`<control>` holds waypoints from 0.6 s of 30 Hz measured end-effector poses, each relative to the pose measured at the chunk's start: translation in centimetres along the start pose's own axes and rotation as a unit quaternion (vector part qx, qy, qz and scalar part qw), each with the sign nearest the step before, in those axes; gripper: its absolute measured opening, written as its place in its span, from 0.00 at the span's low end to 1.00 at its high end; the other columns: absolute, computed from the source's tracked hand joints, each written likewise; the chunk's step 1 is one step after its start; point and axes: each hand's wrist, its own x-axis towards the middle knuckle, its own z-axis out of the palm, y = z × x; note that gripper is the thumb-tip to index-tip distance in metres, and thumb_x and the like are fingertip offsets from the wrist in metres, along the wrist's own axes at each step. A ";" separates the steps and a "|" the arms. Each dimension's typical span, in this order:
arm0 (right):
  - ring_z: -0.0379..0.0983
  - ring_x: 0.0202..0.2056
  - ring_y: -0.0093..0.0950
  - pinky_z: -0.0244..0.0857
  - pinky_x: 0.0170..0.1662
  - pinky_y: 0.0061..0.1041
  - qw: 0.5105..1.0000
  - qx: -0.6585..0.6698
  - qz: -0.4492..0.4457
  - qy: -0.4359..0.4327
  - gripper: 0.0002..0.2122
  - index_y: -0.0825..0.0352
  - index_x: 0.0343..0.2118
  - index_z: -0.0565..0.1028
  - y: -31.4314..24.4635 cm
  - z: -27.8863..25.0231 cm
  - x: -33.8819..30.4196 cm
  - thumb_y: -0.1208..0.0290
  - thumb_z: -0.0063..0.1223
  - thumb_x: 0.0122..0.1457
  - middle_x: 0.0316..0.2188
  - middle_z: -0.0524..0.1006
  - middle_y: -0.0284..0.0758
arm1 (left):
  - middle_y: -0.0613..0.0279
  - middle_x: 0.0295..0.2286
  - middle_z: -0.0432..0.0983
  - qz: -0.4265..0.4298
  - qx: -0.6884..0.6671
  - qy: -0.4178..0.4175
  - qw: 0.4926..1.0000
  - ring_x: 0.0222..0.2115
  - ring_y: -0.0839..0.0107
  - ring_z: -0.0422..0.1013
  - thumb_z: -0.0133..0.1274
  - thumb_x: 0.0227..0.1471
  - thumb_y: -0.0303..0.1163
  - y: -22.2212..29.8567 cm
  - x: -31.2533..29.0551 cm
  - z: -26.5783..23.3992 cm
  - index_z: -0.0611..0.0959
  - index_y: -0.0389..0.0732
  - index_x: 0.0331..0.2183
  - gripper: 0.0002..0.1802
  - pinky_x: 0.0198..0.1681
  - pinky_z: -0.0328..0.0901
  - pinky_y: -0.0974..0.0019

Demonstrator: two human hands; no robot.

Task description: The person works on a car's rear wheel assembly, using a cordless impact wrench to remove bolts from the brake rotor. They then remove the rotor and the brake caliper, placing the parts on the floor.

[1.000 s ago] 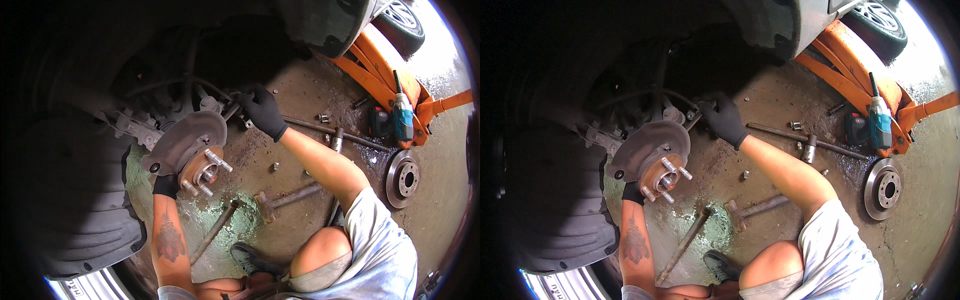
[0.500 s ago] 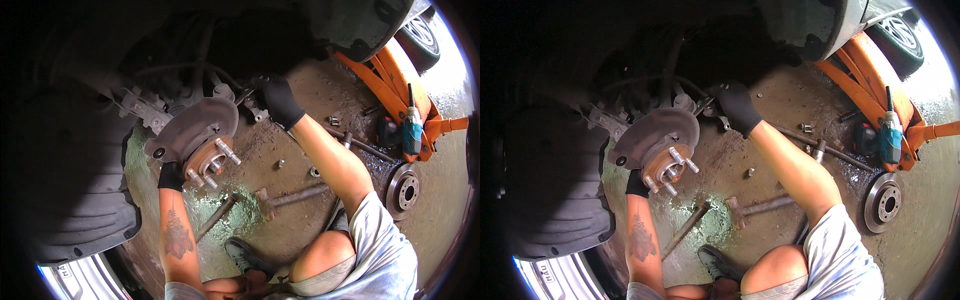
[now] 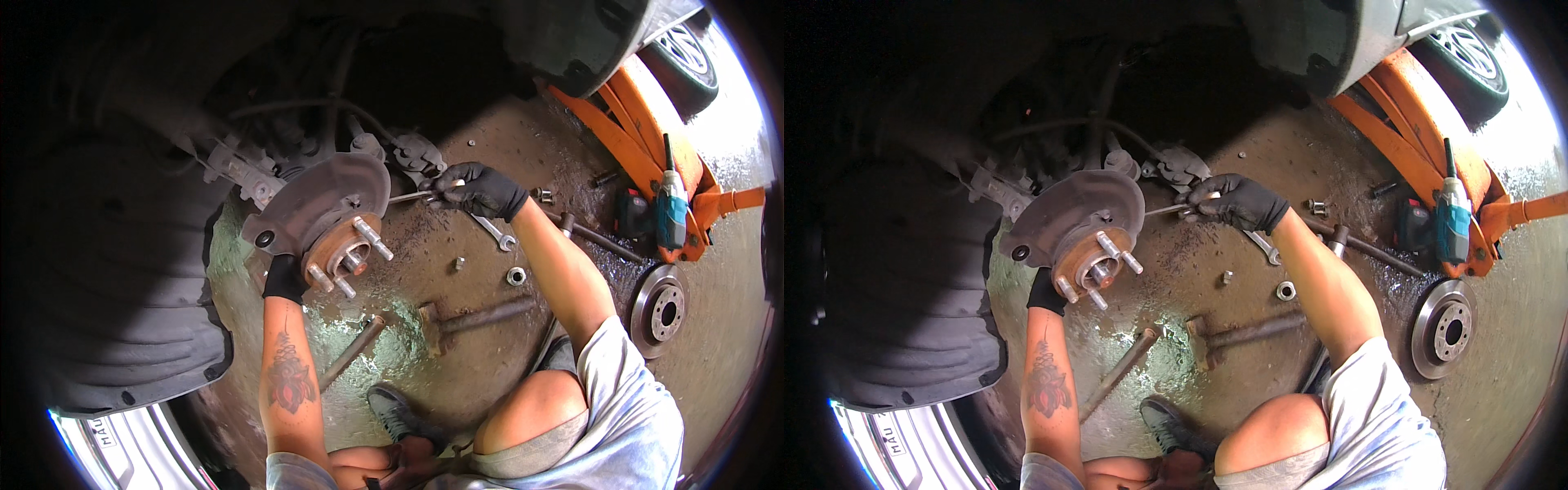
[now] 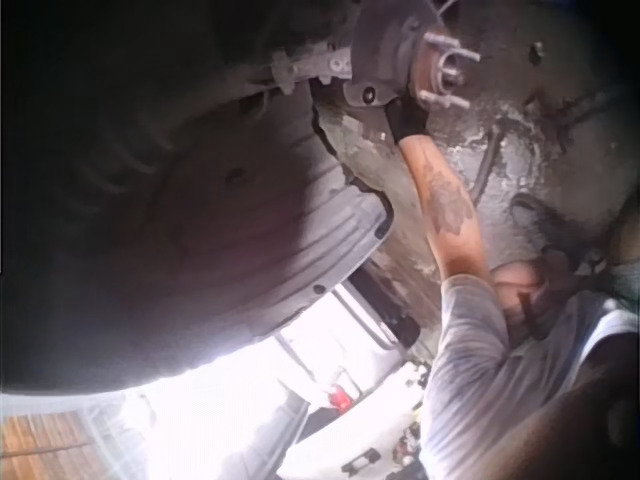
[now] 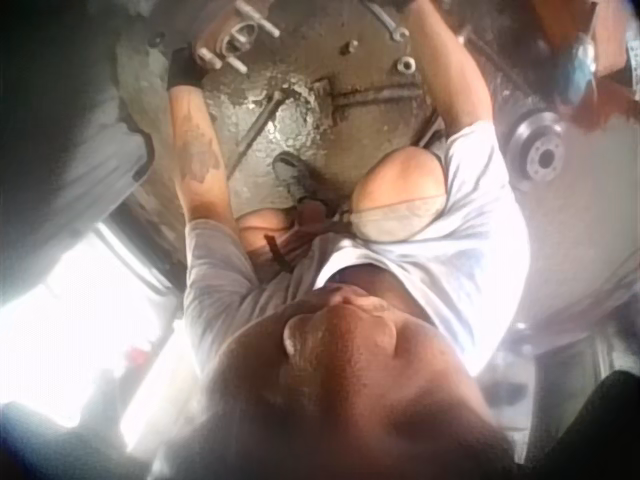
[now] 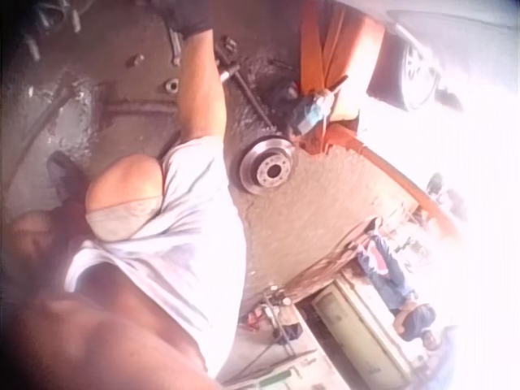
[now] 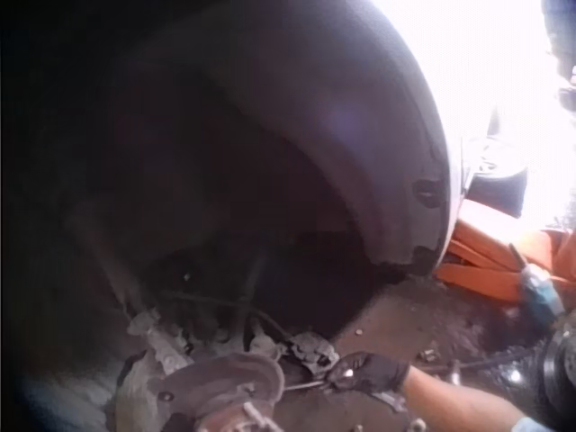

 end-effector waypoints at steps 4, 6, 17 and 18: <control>0.75 0.45 0.31 0.69 0.48 0.24 0.993 -0.109 0.018 -0.033 0.07 0.74 0.37 0.78 -0.6 -0.8 -0.4 0.83 0.54 0.56 0.42 0.78 0.42 | 0.54 0.55 0.64 0.086 0.210 -0.026 0.974 0.56 0.59 0.61 0.50 0.55 0.39 -0.1 1.9 -1.8 0.68 0.38 0.56 0.29 0.62 0.53 0.60; 0.76 0.44 0.28 0.68 0.47 0.22 0.976 -0.216 -0.012 -0.036 0.07 0.72 0.36 0.79 -1.5 -0.5 0.1 0.83 0.54 0.55 0.40 0.80 0.40 | 0.54 0.55 0.64 0.091 0.246 -0.002 0.965 0.56 0.59 0.61 0.50 0.55 0.39 0.6 4.1 -2.0 0.68 0.38 0.56 0.29 0.62 0.53 0.60; 0.75 0.41 0.24 0.70 0.47 0.23 0.950 -0.310 -0.021 -0.005 0.11 0.71 0.41 0.78 -4.0 2.0 1.5 0.81 0.56 0.54 0.38 0.80 0.38 | 0.53 0.55 0.64 0.116 0.299 0.022 0.947 0.56 0.58 0.60 0.52 0.53 0.37 0.7 7.7 -2.7 0.67 0.38 0.56 0.30 0.62 0.53 0.60; 0.75 0.41 0.24 0.69 0.48 0.23 0.957 -0.290 -0.007 0.026 0.13 0.71 0.44 0.77 -3.7 2.4 1.6 0.80 0.56 0.54 0.39 0.80 0.38 | 0.53 0.55 0.64 0.115 0.302 0.024 0.946 0.56 0.58 0.60 0.52 0.53 0.37 0.9 7.5 -3.0 0.67 0.38 0.56 0.30 0.62 0.53 0.60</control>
